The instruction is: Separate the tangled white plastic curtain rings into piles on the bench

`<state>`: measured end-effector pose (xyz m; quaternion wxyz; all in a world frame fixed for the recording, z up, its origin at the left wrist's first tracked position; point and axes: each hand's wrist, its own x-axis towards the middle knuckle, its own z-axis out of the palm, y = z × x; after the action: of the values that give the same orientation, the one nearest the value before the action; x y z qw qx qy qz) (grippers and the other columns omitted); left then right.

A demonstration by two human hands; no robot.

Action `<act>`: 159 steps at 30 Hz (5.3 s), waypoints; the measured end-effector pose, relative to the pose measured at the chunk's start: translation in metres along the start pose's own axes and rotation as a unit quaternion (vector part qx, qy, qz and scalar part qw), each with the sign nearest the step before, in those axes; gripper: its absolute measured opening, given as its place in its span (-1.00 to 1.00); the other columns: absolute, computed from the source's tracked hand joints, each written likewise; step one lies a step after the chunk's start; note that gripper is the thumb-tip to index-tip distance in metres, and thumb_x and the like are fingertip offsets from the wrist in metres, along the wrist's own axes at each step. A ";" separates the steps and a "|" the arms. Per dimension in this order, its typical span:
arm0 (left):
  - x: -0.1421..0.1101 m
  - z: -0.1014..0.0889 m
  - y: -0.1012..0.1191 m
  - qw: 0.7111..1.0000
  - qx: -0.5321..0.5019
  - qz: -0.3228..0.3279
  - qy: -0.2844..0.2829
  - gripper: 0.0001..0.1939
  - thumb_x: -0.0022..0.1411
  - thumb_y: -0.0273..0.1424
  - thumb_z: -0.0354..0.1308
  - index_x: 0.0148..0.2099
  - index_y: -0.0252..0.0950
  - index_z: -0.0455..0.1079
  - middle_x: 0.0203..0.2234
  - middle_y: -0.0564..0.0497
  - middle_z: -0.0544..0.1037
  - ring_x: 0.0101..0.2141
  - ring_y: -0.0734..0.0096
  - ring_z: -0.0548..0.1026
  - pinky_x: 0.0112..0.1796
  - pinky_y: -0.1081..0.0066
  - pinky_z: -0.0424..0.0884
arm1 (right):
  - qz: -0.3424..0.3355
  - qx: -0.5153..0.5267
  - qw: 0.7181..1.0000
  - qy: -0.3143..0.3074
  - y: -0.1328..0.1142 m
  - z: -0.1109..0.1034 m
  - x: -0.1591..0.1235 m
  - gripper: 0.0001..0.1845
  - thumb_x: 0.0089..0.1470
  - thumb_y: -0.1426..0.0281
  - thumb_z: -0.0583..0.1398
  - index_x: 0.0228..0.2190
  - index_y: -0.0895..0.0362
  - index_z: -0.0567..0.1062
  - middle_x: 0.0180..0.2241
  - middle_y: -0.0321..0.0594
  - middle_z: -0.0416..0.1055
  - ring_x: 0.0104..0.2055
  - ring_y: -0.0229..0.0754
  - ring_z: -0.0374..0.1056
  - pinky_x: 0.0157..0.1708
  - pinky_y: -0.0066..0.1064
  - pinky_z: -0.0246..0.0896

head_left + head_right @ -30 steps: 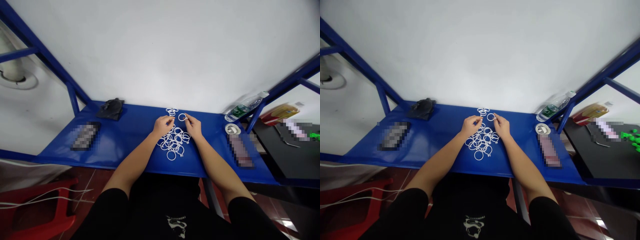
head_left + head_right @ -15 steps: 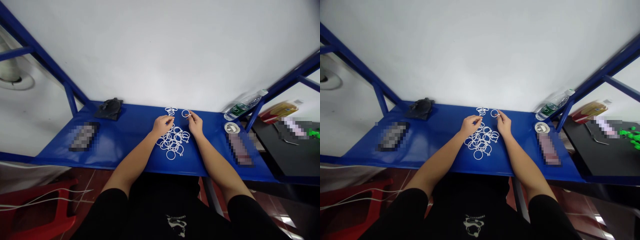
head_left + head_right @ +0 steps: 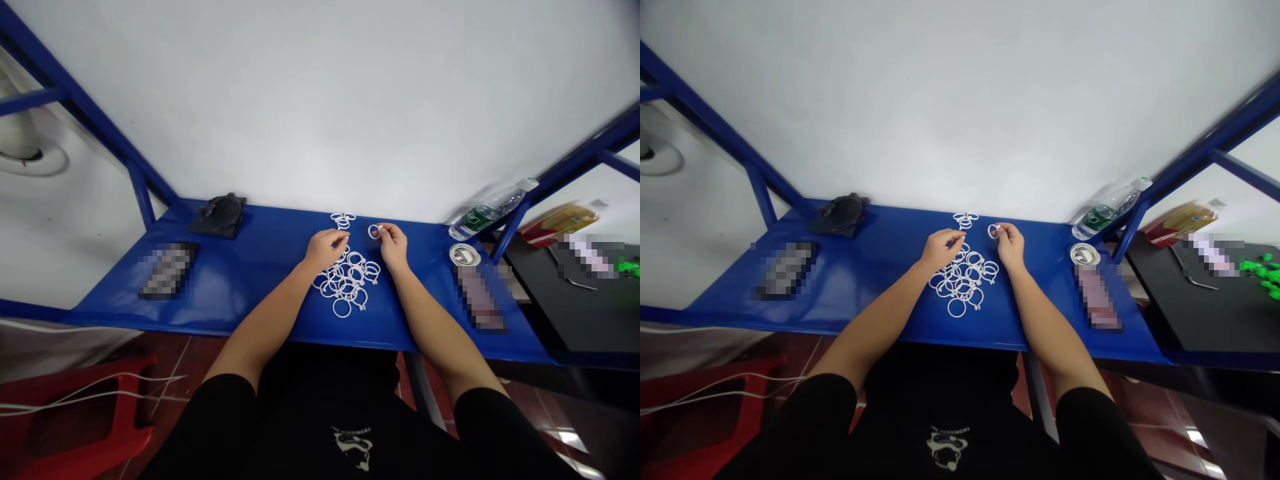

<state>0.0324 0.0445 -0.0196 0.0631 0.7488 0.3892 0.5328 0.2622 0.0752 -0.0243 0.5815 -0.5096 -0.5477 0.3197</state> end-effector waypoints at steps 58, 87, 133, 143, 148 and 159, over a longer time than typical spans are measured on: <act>0.000 -0.004 -0.006 0.997 -0.010 -0.066 0.027 -0.83 0.40 -0.43 0.19 -0.09 -0.25 0.62 -0.30 -0.03 0.70 -0.33 0.38 0.63 -0.21 0.36 0.55 | -0.047 -0.399 0.901 -0.163 -0.008 -0.014 0.005 -0.51 0.21 0.05 0.33 0.07 0.01 0.63 -0.27 -0.13 0.66 -0.18 0.04 0.55 -0.16 -0.21 0.41; 0.001 -0.002 -0.007 0.997 0.008 -0.067 0.034 -0.83 0.21 -0.55 0.19 -0.20 -0.22 0.55 -0.41 0.04 0.61 -0.38 0.37 0.56 -0.22 0.36 0.52 | 0.103 0.001 0.987 -0.124 -0.003 -0.001 0.002 -0.73 -0.01 0.18 0.26 -0.31 0.08 0.53 -0.38 -0.24 0.64 -0.68 -0.35 0.22 -0.68 -0.48 0.14; 0.002 -0.003 -0.007 0.995 0.013 -0.103 0.001 -0.72 0.20 -0.66 0.15 -0.17 -0.24 0.57 -0.25 0.00 0.69 -0.20 0.30 0.63 -0.07 0.30 0.54 | 0.058 -0.041 0.987 -0.146 0.016 -0.003 0.008 -0.59 0.00 0.25 0.13 -0.26 0.18 0.67 -0.35 -0.16 0.62 -0.63 -0.32 0.33 -0.61 -0.46 0.28; 0.000 0.000 -0.013 0.992 -0.022 -0.121 -0.030 -0.65 0.23 -0.69 0.10 -0.13 -0.24 0.60 -0.09 -0.02 0.71 -0.10 0.33 0.67 -0.01 0.31 0.60 | 0.029 -0.084 0.984 -0.152 0.008 -0.002 0.005 -0.64 -0.02 0.29 0.08 -0.36 0.16 0.64 -0.43 -0.22 0.57 -0.62 -0.29 0.34 -0.55 -0.43 0.27; -0.001 -0.001 -0.012 0.989 -0.027 -0.141 -0.043 -0.66 0.28 -0.66 0.09 -0.08 -0.23 0.60 -0.04 -0.01 0.71 -0.07 0.31 0.68 0.04 0.28 0.60 | -0.004 -0.158 0.974 -0.160 0.006 -0.004 0.002 -0.70 0.01 0.38 0.07 -0.43 0.13 0.61 -0.54 -0.26 0.52 -0.58 -0.21 0.39 -0.48 -0.40 0.30; 0.000 -0.006 -0.006 0.980 0.062 -0.162 -0.095 -0.68 0.36 -0.59 0.12 0.00 -0.19 0.60 0.20 -0.05 0.56 0.13 0.20 0.59 0.15 0.20 0.55 | -0.197 -0.262 0.921 -0.210 -0.030 -0.004 -0.022 -0.58 0.27 0.27 0.19 0.12 -0.02 0.61 0.05 -0.16 0.64 -0.26 -0.12 0.56 -0.11 -0.30 0.45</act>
<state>0.0248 0.0466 -0.0202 0.1383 0.7252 0.5302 0.4169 0.2558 0.0454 -0.0026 0.3495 -0.4469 -0.8108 0.1438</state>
